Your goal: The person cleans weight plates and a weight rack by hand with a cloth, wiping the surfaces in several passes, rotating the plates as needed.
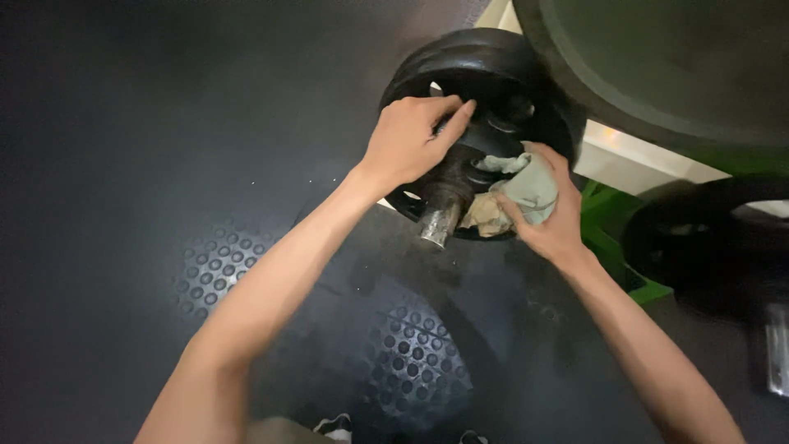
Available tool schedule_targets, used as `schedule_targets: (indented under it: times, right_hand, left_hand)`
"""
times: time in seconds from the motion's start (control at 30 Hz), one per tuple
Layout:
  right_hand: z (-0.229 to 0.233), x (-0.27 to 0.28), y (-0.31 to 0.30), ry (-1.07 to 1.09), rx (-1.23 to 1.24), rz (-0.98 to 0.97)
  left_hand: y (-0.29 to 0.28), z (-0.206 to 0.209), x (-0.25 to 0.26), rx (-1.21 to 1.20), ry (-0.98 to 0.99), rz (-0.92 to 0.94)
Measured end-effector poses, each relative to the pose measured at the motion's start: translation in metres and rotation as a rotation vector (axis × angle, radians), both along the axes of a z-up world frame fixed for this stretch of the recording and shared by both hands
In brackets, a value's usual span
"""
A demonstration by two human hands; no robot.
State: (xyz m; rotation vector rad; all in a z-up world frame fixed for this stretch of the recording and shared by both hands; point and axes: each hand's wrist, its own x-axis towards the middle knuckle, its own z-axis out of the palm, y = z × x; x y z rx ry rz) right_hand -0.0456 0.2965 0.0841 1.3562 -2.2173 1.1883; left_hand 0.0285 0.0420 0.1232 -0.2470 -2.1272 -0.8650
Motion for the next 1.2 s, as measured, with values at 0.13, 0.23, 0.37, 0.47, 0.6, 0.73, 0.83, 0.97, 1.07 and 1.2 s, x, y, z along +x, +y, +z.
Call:
schedule_targets:
  times: [0.13, 0.23, 0.37, 0.47, 0.6, 0.73, 0.83, 0.97, 1.07, 1.2]
  right_hand:
    - [-0.004, 0.001, 0.005, 0.002, -0.051, -0.020]
    - [-0.011, 0.001, 0.007, 0.083, -0.168, -0.067]
    - [-0.004, -0.001, -0.005, -0.051, -0.272, 0.046]
    - [0.029, 0.012, -0.028, 0.187, -0.330, 0.122]
    - [0.064, 0.028, -0.040, 0.350, 0.137, 0.110]
    - [0.050, 0.016, -0.034, 0.267, 0.176, 0.095]
    - [0.048, 0.015, -0.041, 0.125, 0.186, -0.047]
    - [0.062, 0.030, -0.062, 0.209, 0.215, -0.150]
    - [0.061, 0.028, -0.066, 0.277, 0.196, -0.223]
    - [0.069, 0.012, -0.058, 0.175, 0.241, -0.110]
  left_hand:
    - [0.000, 0.001, 0.002, 0.034, -0.067, 0.012]
    - [0.000, 0.002, 0.001, 0.057, -0.110, 0.020]
    - [-0.002, -0.002, 0.001, 0.033, -0.081, 0.004]
    - [-0.004, -0.002, 0.000, 0.018, -0.049, -0.002]
    - [-0.003, 0.001, 0.002, 0.053, -0.056, -0.004]
    - [-0.003, -0.004, -0.001, 0.032, -0.005, -0.003]
    - [-0.002, -0.004, -0.001, 0.018, 0.035, 0.004]
    - [-0.002, -0.004, -0.001, 0.041, -0.053, 0.019]
    - [-0.006, -0.009, -0.002, 0.052, -0.084, 0.004]
    - [-0.007, -0.011, -0.001, 0.047, -0.050, -0.010]
